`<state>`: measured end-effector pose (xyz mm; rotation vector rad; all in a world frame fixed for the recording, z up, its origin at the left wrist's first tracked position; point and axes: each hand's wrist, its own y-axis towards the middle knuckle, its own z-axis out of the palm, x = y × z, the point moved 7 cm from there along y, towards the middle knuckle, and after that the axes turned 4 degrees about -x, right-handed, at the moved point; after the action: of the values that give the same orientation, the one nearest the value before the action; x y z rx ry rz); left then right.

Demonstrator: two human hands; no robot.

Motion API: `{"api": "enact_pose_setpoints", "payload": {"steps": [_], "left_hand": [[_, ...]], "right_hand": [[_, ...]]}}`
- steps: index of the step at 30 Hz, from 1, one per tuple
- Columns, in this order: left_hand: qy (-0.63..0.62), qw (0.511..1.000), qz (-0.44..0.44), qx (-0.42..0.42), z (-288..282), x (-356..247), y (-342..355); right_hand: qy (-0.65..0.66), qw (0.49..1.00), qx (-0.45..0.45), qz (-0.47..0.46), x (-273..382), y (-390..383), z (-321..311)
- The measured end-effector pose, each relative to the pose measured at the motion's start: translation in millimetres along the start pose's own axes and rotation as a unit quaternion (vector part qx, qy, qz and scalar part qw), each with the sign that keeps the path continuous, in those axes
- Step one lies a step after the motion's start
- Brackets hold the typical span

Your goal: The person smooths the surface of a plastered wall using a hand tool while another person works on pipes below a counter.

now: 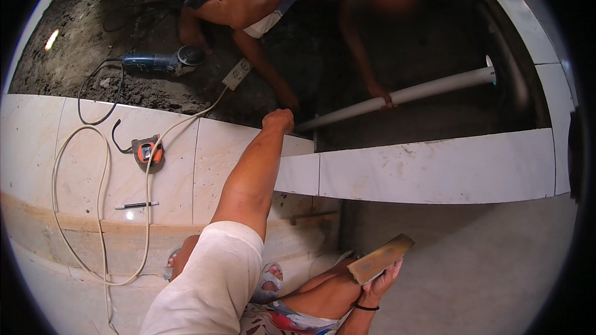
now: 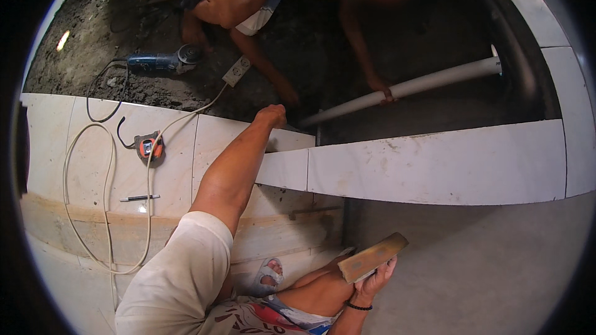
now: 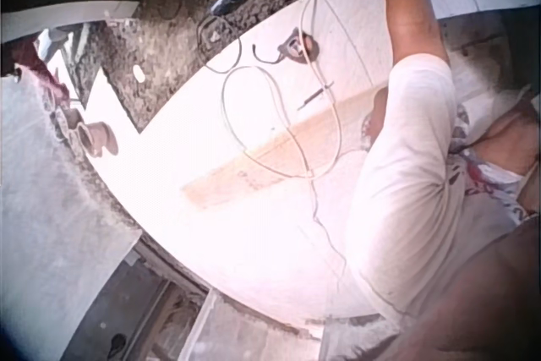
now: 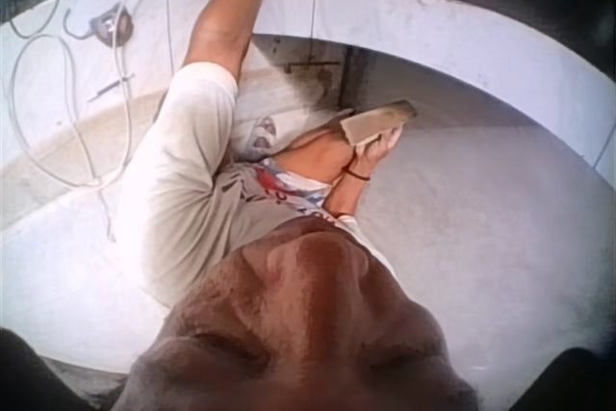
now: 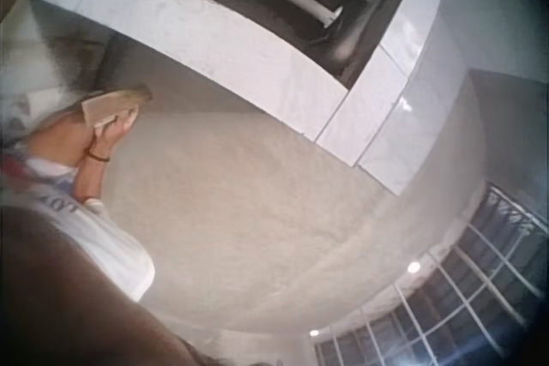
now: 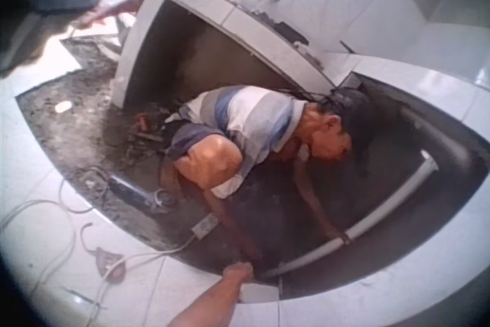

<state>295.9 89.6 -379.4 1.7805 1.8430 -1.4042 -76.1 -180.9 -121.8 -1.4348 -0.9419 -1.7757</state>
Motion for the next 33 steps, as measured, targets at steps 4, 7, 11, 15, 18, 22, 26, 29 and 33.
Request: {"api": "enact_pose_setpoints", "payload": {"steps": [4, 7, 11, 15, 18, 22, 26, 29, 33], "left_hand": [[-0.003, 1.000, -0.012, -0.005, -4, -1, -4], [-0.009, 1.000, -0.008, -0.003, -6, -4, -9], [-0.001, 1.000, -0.004, -0.008, -6, -3, -5], [-0.003, 1.000, -0.003, -0.015, -6, -4, -8], [-0.006, 1.000, -0.011, -0.008, -5, -5, -9], [0.011, 1.000, -0.015, 0.012, -3, -7, -10], [-0.003, 1.000, -0.006, 0.010, 3, -3, -2], [-0.007, 1.000, -0.010, 0.020, 6, -1, 2], [-0.011, 1.000, -0.007, 0.020, 6, -3, 0]], "right_hand": [[-0.003, 1.000, 0.002, 0.001, 0, 1, 1], [-0.006, 1.000, -0.006, 0.004, -1, 2, -8], [-0.001, 1.000, -0.003, 0.004, -2, 3, -7], [0.000, 1.000, -0.003, 0.001, -2, 2, -8], [-0.002, 1.000, -0.001, -0.002, -2, 2, -7], [-0.005, 1.000, -0.005, -0.005, -1, 2, -7], [-0.011, 1.000, -0.003, -0.006, -1, 2, -4], [-0.011, 1.000, -0.002, -0.003, -2, 3, 0], [-0.021, 1.000, -0.002, -0.004, -1, 2, 4]]}}
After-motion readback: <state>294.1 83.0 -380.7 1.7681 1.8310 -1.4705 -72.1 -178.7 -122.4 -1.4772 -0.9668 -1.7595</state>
